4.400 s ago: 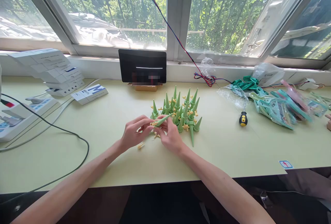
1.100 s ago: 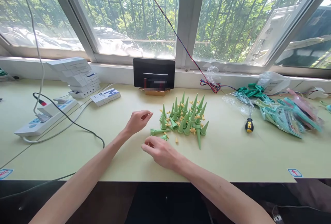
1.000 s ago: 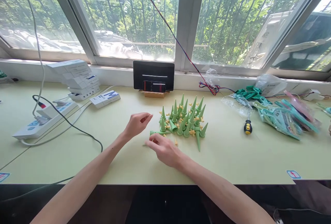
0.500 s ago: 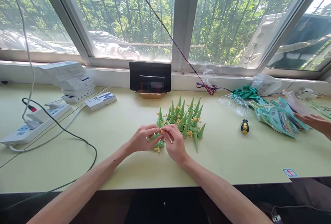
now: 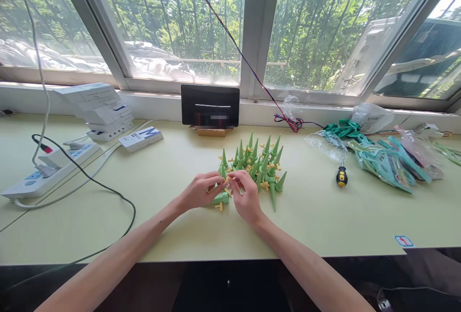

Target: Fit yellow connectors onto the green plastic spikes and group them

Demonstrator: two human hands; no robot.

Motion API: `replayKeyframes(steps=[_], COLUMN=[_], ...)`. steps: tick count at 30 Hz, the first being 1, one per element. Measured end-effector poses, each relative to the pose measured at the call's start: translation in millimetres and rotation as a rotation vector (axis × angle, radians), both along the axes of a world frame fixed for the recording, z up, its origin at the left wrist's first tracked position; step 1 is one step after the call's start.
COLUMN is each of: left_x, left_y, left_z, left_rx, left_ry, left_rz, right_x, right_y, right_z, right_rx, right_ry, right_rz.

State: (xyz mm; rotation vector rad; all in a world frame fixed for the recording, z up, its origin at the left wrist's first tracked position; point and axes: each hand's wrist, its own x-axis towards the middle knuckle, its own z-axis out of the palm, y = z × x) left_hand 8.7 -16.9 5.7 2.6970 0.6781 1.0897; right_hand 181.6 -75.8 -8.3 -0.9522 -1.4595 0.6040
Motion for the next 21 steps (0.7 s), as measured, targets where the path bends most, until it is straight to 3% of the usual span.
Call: replayKeyframes(steps=[21], left_x=[-1.3], left_y=[1.6], left_z=[0.6], left_rx=[-0.036], left_ry=[-0.031], left_rz=[-0.006], right_x=[5.8], right_y=[1.1], right_z=[8.8], right_rx=[-0.145], right_ry=[-0.055], right_rz=[0.05])
